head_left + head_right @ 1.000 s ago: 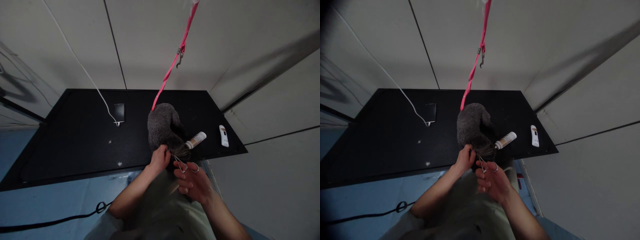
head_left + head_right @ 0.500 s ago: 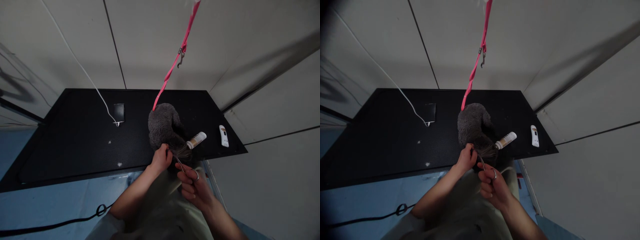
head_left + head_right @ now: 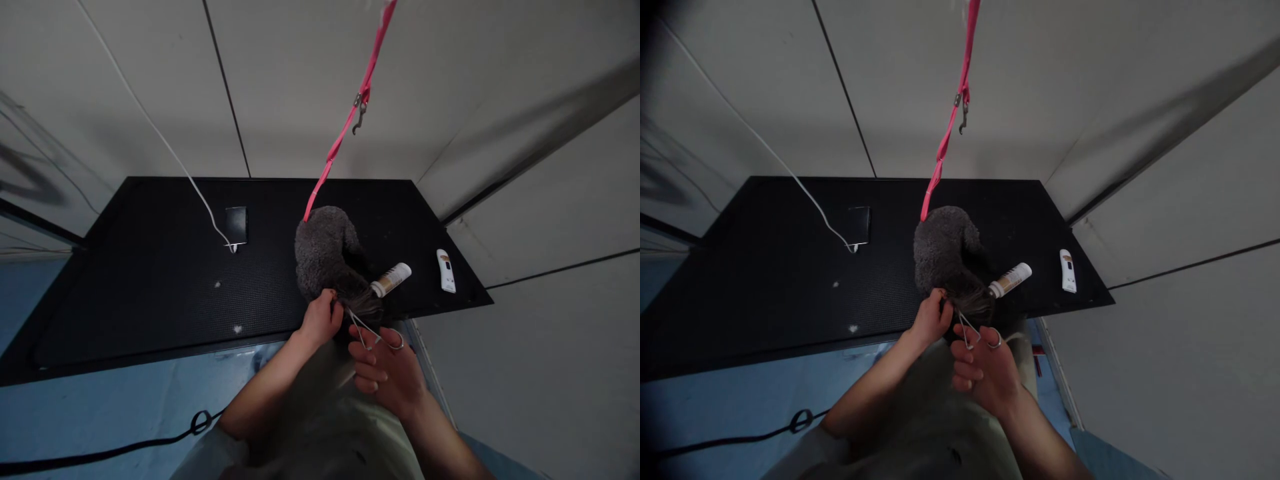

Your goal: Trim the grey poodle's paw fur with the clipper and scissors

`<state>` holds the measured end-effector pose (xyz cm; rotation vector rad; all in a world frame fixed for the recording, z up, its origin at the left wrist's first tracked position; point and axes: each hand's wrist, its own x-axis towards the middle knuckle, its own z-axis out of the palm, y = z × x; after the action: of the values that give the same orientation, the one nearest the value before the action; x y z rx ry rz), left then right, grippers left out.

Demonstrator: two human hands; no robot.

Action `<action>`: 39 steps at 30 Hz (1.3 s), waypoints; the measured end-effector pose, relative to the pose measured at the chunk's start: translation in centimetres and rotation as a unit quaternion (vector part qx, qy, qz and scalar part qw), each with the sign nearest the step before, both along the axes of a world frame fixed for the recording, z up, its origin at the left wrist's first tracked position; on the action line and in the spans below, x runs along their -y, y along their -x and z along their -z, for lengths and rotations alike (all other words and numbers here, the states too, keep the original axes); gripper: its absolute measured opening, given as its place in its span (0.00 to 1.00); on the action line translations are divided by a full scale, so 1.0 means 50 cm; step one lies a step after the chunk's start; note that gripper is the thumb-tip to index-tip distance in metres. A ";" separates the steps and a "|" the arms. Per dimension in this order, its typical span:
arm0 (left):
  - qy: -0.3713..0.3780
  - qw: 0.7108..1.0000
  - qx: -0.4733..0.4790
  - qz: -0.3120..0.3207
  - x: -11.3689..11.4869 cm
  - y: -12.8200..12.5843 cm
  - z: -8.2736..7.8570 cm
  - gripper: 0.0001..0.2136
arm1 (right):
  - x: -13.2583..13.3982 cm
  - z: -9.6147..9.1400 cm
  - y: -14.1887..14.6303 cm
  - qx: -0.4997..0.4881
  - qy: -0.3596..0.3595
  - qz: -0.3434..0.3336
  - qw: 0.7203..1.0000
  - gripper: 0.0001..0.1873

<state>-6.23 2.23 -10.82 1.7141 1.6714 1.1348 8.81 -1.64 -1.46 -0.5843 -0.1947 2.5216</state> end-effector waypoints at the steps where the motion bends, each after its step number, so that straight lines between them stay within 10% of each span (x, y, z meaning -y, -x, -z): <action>1: 0.009 1.000 -0.002 0.003 0.001 -0.001 0.000 0.06 | -0.001 0.001 0.001 0.011 0.004 0.004 1.000 0.15; 39: 0.012 0.993 -0.034 0.115 -0.003 0.007 -0.015 0.19 | 0.028 -0.019 -0.044 0.233 -0.072 -0.001 0.970 0.18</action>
<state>-6.60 2.37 -10.05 1.8932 1.4728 0.9559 11.03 -3.01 -0.49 -1.1086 -0.5426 2.3081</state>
